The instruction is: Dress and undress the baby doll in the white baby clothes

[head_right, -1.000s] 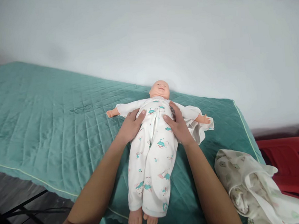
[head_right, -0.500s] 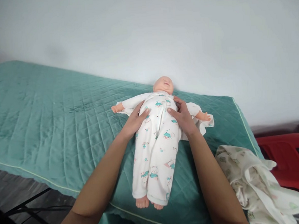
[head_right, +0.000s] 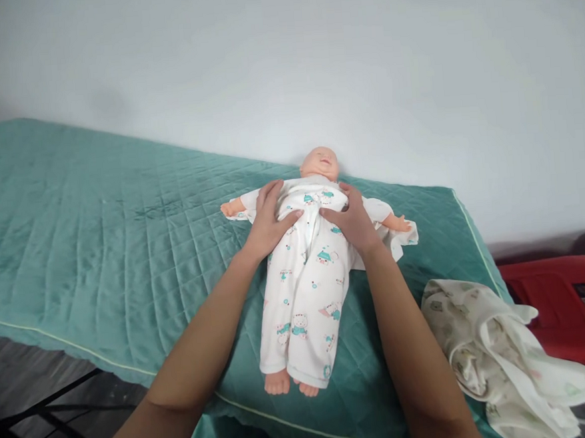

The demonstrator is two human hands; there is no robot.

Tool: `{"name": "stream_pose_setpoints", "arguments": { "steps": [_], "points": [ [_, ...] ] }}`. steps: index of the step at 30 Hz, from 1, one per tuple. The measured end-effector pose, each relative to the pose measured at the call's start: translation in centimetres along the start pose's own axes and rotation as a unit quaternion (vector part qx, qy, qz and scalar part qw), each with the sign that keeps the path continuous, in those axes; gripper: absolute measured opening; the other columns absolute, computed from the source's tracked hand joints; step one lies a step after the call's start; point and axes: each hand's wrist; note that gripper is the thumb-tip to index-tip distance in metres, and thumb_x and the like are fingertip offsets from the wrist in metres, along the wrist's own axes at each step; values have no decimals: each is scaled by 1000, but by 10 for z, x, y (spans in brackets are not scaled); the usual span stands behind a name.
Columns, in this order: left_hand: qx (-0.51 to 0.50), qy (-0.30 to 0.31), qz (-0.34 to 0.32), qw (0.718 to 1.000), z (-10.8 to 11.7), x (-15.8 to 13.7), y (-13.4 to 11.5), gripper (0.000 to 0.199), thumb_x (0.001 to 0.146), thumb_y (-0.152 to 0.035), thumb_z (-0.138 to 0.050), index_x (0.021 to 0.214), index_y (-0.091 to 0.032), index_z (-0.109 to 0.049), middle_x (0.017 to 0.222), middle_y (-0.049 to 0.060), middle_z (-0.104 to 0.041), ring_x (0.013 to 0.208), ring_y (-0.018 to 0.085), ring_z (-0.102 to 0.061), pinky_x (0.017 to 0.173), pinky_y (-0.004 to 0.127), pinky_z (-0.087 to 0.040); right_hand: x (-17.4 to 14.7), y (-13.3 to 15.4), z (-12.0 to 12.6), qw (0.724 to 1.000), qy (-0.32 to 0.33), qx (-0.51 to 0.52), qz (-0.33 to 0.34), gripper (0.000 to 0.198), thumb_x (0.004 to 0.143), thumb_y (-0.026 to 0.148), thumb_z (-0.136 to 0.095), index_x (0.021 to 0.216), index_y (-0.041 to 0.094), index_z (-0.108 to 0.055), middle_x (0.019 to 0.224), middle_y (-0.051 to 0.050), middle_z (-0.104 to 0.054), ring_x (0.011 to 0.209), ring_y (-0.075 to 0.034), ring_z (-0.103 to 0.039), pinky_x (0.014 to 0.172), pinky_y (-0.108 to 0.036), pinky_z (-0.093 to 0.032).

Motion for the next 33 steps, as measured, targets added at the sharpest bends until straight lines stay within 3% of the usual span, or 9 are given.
{"name": "stream_pose_setpoints", "arguments": {
  "steps": [4, 6, 11, 17, 23, 27, 33],
  "points": [
    [9, 81, -80, 993, 6, 5, -3, 71, 90, -48, -64, 152, -26, -37, 163, 10, -36, 156, 26, -22, 128, 44, -22, -13, 12, -3, 995, -19, -48, 87, 24, 79, 37, -72, 86, 24, -55, 133, -8, -53, 121, -27, -52, 96, -46, -50],
    [17, 102, -102, 989, 8, 6, -6, 65, 92, -45, -60, 151, -25, -41, 160, 10, -41, 155, 26, -27, 127, 44, -24, -19, 15, -4, 987, -29, -73, 138, 23, 84, 37, -67, 76, 25, -50, 121, -7, -57, 114, -26, -55, 90, -44, -51],
    [59, 77, -155, 983, 7, 4, -11, 45, 95, -36, -55, 138, -23, -56, 138, 11, -56, 131, 24, -52, 114, 40, -40, -28, 7, -1, 972, -42, -133, 190, 24, 87, 45, -67, 80, 27, -53, 91, -3, -62, 91, -24, -58, 88, -45, -48],
    [136, 28, -184, 973, 7, -3, -9, 22, 97, -36, -53, 107, -20, -66, 110, 9, -62, 108, 23, -55, 99, 39, -44, -34, -1, 4, 959, -48, -219, 173, 32, 86, 59, -65, 89, 28, -57, 90, -5, -66, 93, -28, -55, 91, -46, -45],
    [196, 33, -183, 963, 5, -11, -14, 26, 99, -41, -48, 89, -22, -63, 99, 9, -65, 102, 26, -54, 91, 42, -40, -45, 0, 6, 945, -30, -282, 161, 35, 93, 60, -49, 81, 28, -56, 79, -5, -65, 85, -27, -55, 90, -46, -43],
    [213, 8, -188, 959, 3, -18, -13, 39, 101, -42, -42, 72, -22, -60, 85, 8, -63, 92, 25, -55, 85, 43, -38, -55, 3, 6, 930, -34, -319, 178, 42, 99, 57, -37, 74, 27, -51, 71, -4, -62, 77, -24, -55, 86, -43, -42],
    [210, -49, -176, 961, 3, -28, -5, 50, 103, -41, -37, 58, -22, -48, 68, 5, -56, 78, 21, -54, 78, 40, -37, -70, 7, 7, 916, -50, -353, 183, 42, 99, 53, -40, 69, 26, -49, 69, -4, -63, 73, -23, -56, 84, -42, -39]
  ]
}}
Point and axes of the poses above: each hand's wrist, its own x-axis towards the middle knuckle, its own z-axis out of the back of the hand, y = z × x
